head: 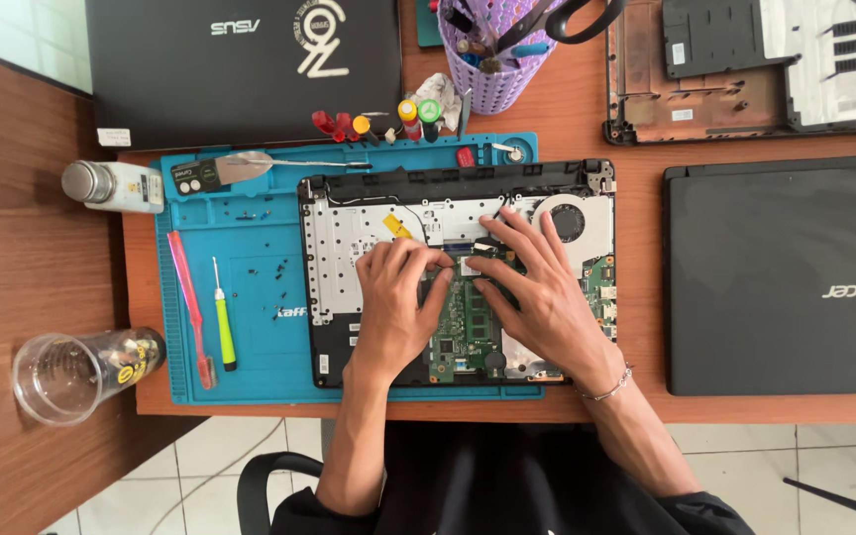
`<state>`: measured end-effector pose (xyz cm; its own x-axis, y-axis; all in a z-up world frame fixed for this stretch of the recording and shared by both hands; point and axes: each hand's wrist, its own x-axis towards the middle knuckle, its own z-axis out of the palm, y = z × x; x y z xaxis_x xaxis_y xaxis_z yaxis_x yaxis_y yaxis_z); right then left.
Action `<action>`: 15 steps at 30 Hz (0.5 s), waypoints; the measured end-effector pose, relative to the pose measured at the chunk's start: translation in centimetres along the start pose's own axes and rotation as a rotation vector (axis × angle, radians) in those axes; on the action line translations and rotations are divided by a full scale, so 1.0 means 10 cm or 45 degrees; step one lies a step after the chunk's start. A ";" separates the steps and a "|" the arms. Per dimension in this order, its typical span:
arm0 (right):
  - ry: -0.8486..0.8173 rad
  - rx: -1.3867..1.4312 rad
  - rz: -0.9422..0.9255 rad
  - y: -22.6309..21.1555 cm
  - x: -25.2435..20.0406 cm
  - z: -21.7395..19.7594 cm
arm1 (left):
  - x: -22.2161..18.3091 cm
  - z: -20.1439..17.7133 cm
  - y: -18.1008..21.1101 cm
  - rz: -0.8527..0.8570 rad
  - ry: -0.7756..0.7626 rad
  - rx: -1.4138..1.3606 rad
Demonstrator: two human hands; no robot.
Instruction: The person opens a laptop, removes the back cover using a screwdriver, and detaches internal components including the fan and various cables.
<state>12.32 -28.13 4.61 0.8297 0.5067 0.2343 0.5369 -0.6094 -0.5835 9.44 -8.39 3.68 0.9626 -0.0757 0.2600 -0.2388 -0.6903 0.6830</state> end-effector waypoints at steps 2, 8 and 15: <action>0.006 -0.002 0.004 0.01 0.01 0.00 | 0.01 0.02 -0.01 0.012 0.010 0.002; 0.022 -0.012 -0.002 -0.01 0.02 0.00 | 0.01 0.03 -0.02 0.011 0.022 0.006; 0.008 -0.008 0.003 -0.01 0.03 0.00 | 0.01 0.03 -0.03 0.015 0.024 0.001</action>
<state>12.50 -27.98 4.75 0.8320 0.5013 0.2376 0.5356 -0.6144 -0.5793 9.66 -8.38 3.27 0.9571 -0.0702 0.2810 -0.2501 -0.6897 0.6795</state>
